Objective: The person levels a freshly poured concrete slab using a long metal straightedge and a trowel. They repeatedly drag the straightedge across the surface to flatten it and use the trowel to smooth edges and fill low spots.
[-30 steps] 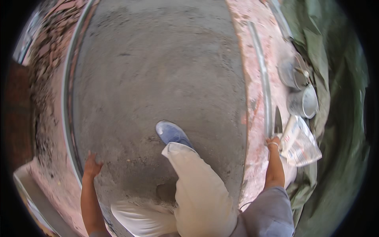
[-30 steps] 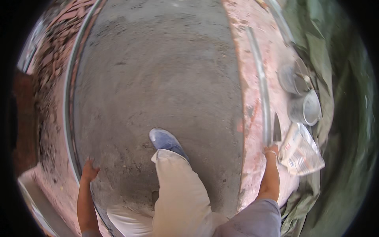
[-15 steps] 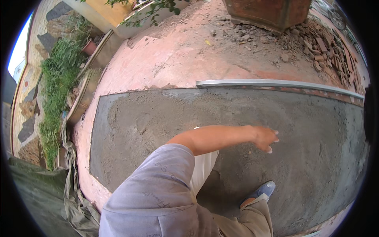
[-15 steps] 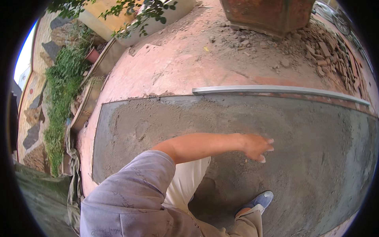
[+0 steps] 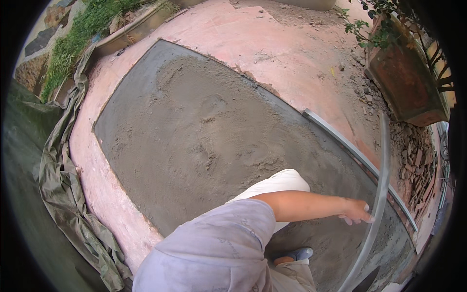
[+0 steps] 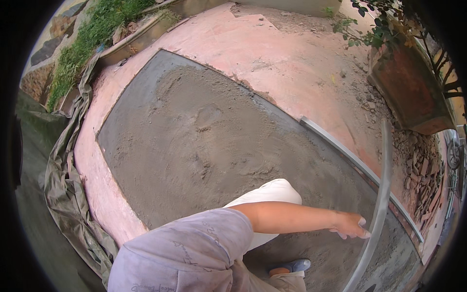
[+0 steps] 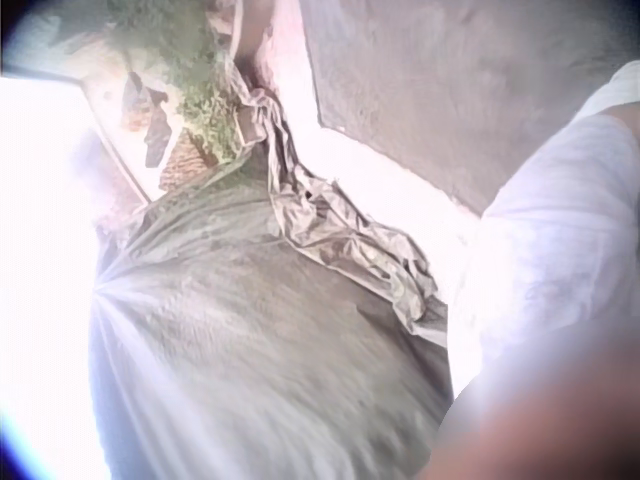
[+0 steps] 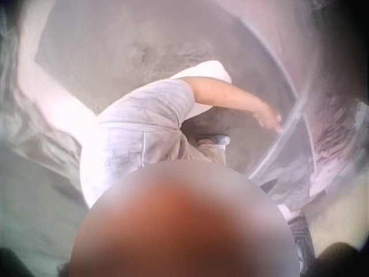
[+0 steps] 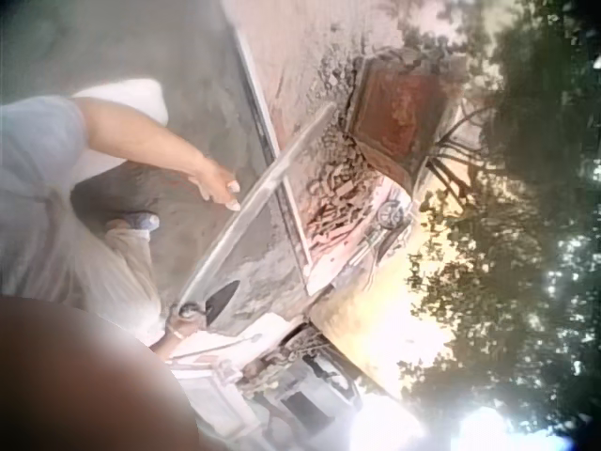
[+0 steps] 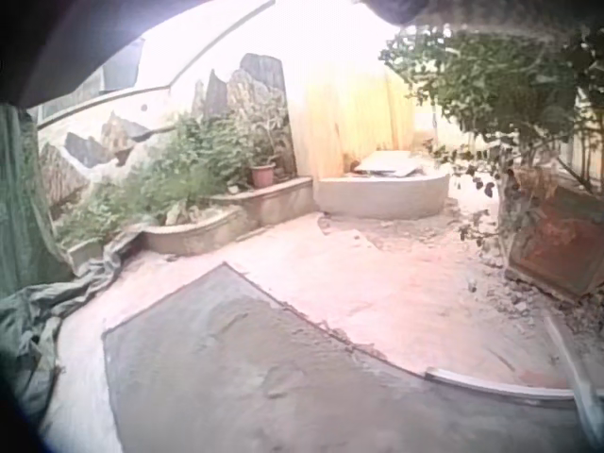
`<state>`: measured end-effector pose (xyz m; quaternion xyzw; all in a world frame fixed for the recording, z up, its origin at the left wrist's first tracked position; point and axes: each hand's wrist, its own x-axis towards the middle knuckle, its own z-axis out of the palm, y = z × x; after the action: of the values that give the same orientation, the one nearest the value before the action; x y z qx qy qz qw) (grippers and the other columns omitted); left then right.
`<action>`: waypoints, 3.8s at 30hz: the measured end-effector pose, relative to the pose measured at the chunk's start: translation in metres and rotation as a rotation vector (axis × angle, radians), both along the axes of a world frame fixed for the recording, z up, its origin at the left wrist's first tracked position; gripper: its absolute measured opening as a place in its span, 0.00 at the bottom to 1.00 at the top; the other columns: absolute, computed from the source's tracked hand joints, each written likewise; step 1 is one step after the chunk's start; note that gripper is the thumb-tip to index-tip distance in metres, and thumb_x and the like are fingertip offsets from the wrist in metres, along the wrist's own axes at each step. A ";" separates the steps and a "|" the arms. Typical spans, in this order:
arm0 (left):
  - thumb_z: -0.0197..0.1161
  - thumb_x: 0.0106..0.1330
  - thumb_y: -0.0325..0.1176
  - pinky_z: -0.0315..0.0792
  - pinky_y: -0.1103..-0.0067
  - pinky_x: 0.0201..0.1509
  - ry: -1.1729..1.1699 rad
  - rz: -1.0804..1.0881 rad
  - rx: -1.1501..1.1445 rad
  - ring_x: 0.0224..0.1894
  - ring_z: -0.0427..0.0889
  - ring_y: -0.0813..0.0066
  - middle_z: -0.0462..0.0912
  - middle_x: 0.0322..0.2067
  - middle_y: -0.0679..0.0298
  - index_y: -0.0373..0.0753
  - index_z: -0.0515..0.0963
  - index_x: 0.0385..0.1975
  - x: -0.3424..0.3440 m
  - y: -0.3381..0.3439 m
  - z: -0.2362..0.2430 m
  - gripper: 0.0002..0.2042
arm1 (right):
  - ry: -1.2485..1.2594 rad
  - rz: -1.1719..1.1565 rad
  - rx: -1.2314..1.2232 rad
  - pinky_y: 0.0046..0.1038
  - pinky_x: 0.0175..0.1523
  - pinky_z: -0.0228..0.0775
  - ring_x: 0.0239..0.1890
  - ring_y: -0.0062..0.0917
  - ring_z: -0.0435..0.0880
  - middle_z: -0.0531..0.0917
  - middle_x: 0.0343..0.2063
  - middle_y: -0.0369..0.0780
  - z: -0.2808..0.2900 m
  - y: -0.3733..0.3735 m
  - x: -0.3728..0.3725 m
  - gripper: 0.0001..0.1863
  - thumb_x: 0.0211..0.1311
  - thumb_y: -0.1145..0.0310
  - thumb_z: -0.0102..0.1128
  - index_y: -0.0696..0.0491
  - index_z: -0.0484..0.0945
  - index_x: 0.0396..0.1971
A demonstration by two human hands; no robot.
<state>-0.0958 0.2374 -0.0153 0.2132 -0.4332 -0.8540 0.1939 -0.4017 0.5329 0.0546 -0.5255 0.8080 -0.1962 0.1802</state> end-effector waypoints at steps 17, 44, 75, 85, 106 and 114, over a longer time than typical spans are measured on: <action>0.62 0.70 0.44 0.80 0.59 0.55 0.410 1.701 0.322 0.53 0.78 0.64 0.74 0.51 0.61 0.41 0.62 0.57 0.458 0.086 -0.054 0.23 | 0.384 1.312 -0.076 0.45 0.59 0.65 0.52 0.55 0.73 0.75 0.47 0.57 0.011 -0.315 0.333 0.33 0.44 0.73 0.68 0.63 0.72 0.56; 0.67 0.64 0.36 0.71 0.77 0.51 -1.456 1.587 -0.118 0.43 0.78 0.76 0.82 0.42 0.65 0.33 0.75 0.55 0.653 0.246 0.060 0.22 | 0.108 1.060 0.623 0.41 0.53 0.73 0.47 0.48 0.80 0.79 0.43 0.51 -0.285 -0.335 0.326 0.24 0.52 0.51 0.68 0.58 0.79 0.36; 0.68 0.61 0.34 0.72 0.65 0.60 -1.941 0.814 0.284 0.55 0.80 0.46 0.80 0.52 0.41 0.25 0.73 0.54 0.633 0.329 -0.238 0.25 | 0.246 0.499 0.959 0.40 0.56 0.73 0.48 0.45 0.83 0.85 0.44 0.50 -0.297 -0.221 0.172 0.24 0.61 0.49 0.61 0.54 0.83 0.45; 0.66 0.61 0.29 0.74 0.64 0.55 -1.516 0.745 -0.240 0.50 0.81 0.49 0.81 0.49 0.43 0.25 0.75 0.51 0.615 0.150 -0.224 0.20 | 0.213 0.376 0.646 0.43 0.64 0.69 0.63 0.46 0.72 0.70 0.62 0.49 -0.273 -0.428 0.208 0.26 0.66 0.58 0.60 0.53 0.70 0.60; 0.67 0.60 0.32 0.72 0.67 0.59 -1.027 0.060 -1.167 0.55 0.79 0.51 0.80 0.51 0.46 0.31 0.74 0.55 0.166 -0.319 -0.134 0.23 | 0.218 0.692 0.259 0.59 0.72 0.40 0.57 0.34 0.75 0.82 0.48 0.40 -0.323 -0.569 0.338 0.16 0.67 0.64 0.48 0.45 0.82 0.48; 0.71 0.56 0.39 0.77 0.62 0.49 -1.236 -0.290 -1.350 0.46 0.82 0.49 0.81 0.44 0.49 0.36 0.77 0.48 0.073 -0.302 -0.184 0.22 | -0.134 0.723 0.027 0.43 0.73 0.51 0.69 0.41 0.63 0.68 0.64 0.48 -0.287 -0.533 0.425 0.23 0.70 0.62 0.46 0.55 0.69 0.60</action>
<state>-0.0229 -0.0642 -0.1994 0.4162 -0.8877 -0.1713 -0.0974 0.0236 -0.0001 -0.2320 -0.7607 0.5590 -0.1433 0.2974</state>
